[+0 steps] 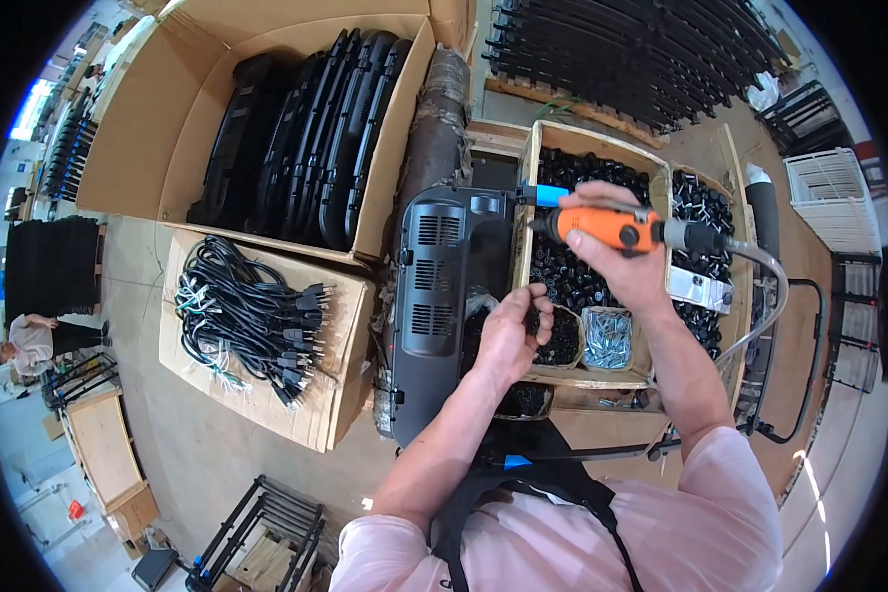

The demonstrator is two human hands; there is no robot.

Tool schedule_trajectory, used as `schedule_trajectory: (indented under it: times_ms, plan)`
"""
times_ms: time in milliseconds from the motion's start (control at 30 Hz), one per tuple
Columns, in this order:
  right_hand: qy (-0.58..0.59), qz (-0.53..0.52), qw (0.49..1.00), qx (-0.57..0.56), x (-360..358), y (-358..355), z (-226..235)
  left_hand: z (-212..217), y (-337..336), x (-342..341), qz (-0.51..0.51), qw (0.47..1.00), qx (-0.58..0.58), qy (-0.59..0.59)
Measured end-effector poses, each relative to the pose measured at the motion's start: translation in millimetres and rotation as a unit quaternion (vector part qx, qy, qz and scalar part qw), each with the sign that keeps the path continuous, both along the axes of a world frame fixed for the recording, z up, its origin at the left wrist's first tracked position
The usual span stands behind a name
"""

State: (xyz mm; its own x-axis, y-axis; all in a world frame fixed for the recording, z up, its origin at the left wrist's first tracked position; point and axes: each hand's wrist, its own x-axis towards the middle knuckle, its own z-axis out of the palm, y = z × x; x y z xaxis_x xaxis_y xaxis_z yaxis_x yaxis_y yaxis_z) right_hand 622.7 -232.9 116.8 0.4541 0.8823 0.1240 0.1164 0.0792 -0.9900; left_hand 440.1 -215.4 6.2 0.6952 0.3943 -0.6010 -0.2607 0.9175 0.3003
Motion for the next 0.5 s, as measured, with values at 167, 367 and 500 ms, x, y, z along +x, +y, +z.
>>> schedule_trajectory:
  times_ms: [167, 367, 500]
  plan:
    - [-0.038, -0.011, 0.999, -0.011, 21, 41, -5, 0, -11, -5, -0.032, 0.999, 0.018, 0.005]
    - [-0.047, 0.02, 0.999, -0.017, 22, 64, -17, 4, -7, -15, -0.041, 0.999, 0.019, 0.022]
    - [-0.074, 0.041, 0.996, -0.033, 22, 70, -30, 1, -2, -16, -0.039, 0.999, -0.013, 0.014]
